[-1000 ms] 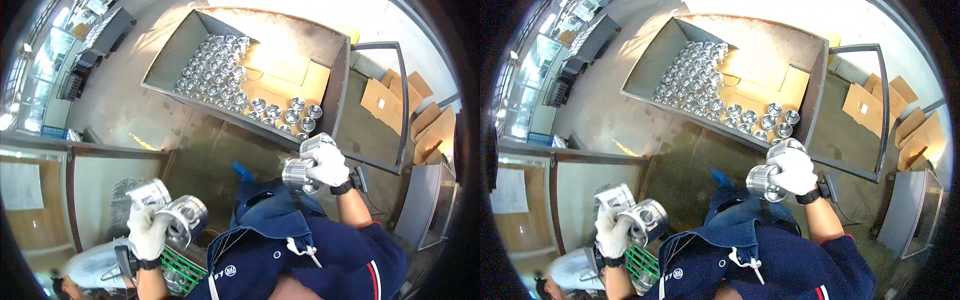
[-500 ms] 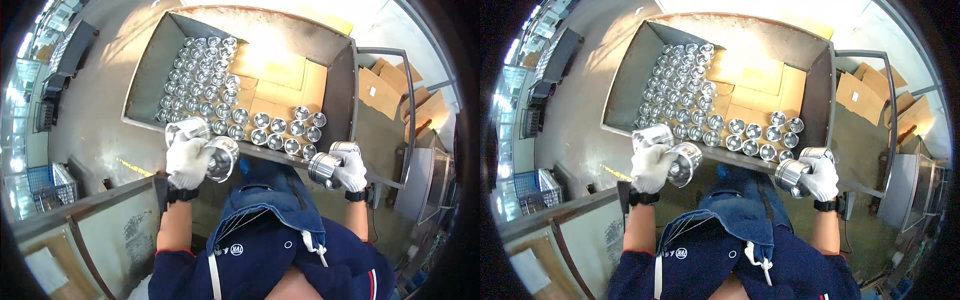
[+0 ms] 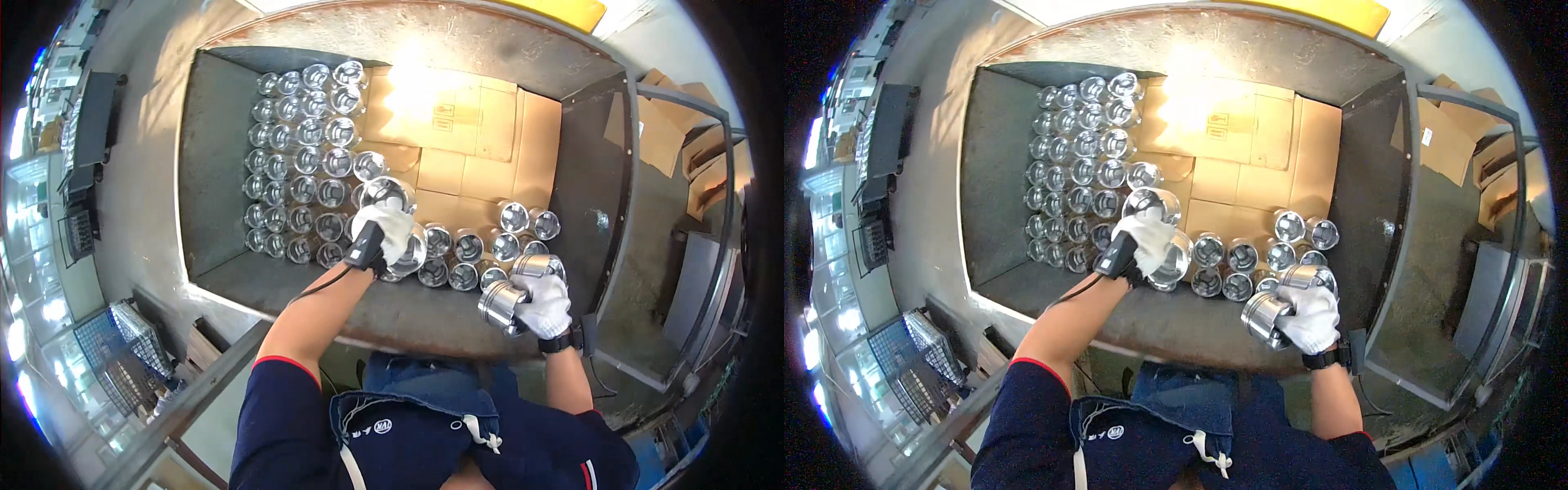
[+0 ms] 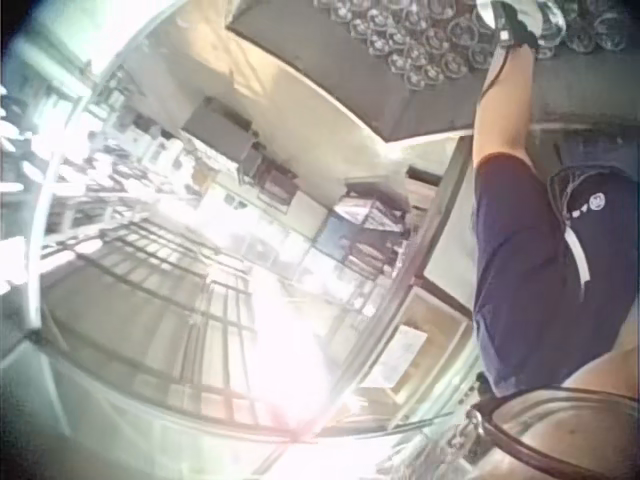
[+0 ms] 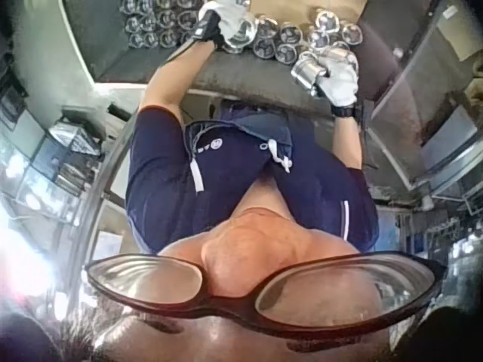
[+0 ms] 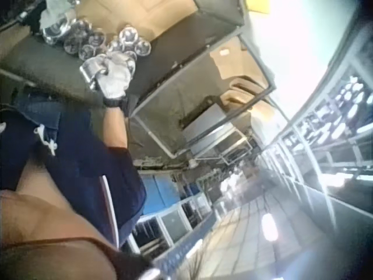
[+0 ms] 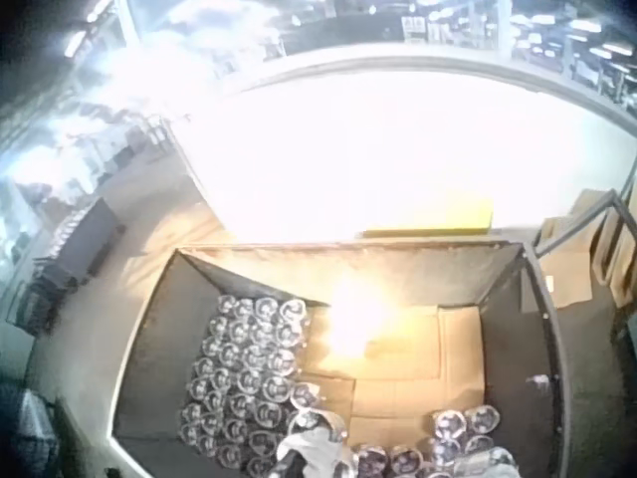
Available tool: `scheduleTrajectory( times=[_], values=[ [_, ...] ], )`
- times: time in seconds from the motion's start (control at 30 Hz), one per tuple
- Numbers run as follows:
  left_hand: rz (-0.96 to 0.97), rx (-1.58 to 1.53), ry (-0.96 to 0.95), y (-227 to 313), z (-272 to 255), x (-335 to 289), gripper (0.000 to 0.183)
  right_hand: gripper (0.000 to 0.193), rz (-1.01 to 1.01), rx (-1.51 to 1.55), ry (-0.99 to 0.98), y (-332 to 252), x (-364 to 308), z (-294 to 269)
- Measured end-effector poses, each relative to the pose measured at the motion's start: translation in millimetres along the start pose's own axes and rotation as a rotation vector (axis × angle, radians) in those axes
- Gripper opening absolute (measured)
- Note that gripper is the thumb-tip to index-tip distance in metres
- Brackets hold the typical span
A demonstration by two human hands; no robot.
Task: Picking up metal pistons from a bin and placing them into a transport rack and vice-versa.
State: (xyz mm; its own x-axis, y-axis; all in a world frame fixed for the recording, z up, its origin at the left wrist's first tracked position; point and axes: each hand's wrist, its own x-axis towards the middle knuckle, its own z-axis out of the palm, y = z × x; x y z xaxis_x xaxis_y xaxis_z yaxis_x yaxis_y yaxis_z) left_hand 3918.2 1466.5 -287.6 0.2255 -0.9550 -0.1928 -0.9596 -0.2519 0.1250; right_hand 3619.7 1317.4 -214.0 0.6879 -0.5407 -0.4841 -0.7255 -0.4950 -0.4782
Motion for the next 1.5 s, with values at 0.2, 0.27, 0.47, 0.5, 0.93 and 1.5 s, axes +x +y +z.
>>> scheduleTrajectory(
  times=[0.2,0.27,0.47,0.5,0.93,1.5],
  values=[
    [0.031,0.088,-0.3,-25,91,95,0.024,0.038,-0.04,0.115,0.041,31,55,39],
    [0.004,0.073,-0.453,-35,128,121,0.026,0.04,-0.066,0.01,0.101,44,76,56],
    [-0.331,-0.15,-0.606,-49,199,147,0.029,0.022,0.005,0.513,0.134,30,181,96],
    [-0.278,-0.108,-0.432,-67,219,131,0.03,0.014,0.238,0.965,0.124,17,199,113],
    [-0.121,-0.359,-0.28,-13,110,49,0.048,0.01,-0.541,-0.551,-0.051,25,315,238],
    [-0.74,-0.783,0.245,101,-70,-230,0.064,0.058,-0.397,0.207,-0.132,-60,107,110]
  ],
)
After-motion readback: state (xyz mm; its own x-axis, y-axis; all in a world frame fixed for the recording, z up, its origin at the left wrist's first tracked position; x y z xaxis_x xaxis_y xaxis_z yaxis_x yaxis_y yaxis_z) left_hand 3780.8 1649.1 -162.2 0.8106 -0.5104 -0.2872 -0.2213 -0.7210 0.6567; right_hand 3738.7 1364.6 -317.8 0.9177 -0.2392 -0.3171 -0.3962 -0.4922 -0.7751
